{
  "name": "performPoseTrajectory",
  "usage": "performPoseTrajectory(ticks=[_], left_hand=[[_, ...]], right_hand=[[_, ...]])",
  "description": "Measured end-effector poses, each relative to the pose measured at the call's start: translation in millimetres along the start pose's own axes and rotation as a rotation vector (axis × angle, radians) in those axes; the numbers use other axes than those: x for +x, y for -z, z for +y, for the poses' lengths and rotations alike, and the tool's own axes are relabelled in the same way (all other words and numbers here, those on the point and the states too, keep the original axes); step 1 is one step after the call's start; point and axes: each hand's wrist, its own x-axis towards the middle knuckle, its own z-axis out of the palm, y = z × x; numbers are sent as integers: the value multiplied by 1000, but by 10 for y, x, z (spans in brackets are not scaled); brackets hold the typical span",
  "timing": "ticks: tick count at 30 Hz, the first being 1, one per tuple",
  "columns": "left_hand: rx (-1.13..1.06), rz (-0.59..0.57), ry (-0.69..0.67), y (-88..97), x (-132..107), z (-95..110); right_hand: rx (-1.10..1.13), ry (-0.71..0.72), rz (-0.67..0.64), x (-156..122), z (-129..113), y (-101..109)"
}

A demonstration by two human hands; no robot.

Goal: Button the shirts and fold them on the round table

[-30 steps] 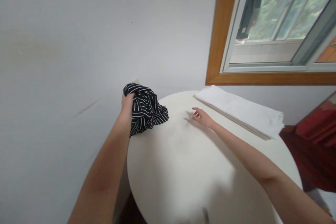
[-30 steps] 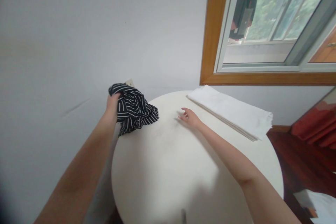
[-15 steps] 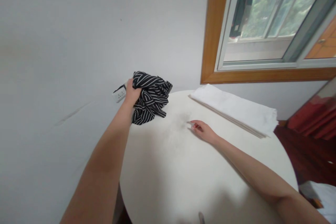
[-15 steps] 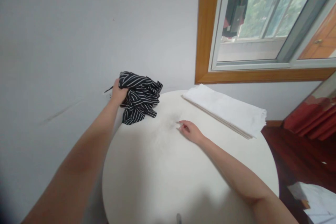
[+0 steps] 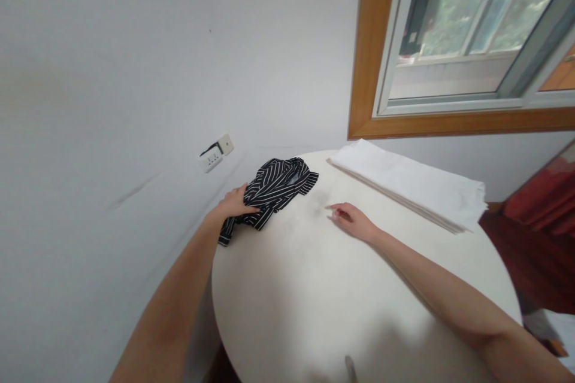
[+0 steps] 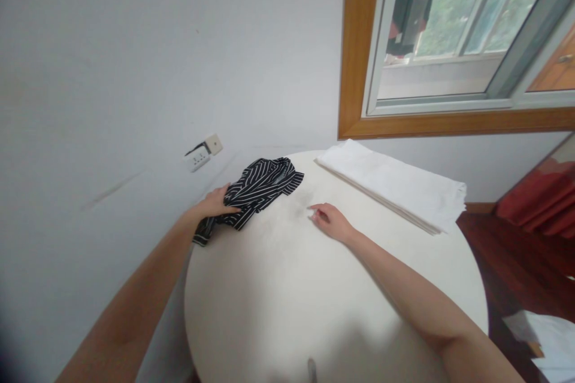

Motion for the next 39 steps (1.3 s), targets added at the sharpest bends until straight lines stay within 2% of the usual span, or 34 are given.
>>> performPoseTrajectory(ticks=[4, 7, 9, 12, 15, 22, 26, 29, 32, 35, 37, 39], left_hand=[[85, 66, -3, 4, -36, 296], [164, 90, 3, -149, -19, 486], [207, 104, 4, -289, 25, 529], [223, 147, -9, -466, 123, 491], [181, 202, -62, -546, 222, 399], [126, 181, -114, -518, 309, 191], [140, 154, -141, -440, 301, 246], [195, 164, -133, -315, 243, 419], [238, 206, -141, -181, 92, 679], [234, 297, -198, -146, -144, 984], [201, 358, -239, -213, -316, 1180], [159, 372, -268, -347, -473, 1346]], right_hand=[[-8, 6, 6, 0, 26, -15], [-18, 8, 8, -7, 39, -27], [-22, 11, 5, -14, 36, -25], [-28, 19, 0, -21, 11, -6], [-36, 39, 3, -21, -32, 18], [-29, 66, 19, -14, -93, 52], [-23, 92, 21, -21, -89, 43], [-23, 80, 21, -22, -76, 33], [-99, 82, 38, 18, -35, 104], [-329, 46, 123, 89, 36, 333], [-545, -49, 188, 110, 86, 552], [-765, -184, 245, 85, 133, 778]])
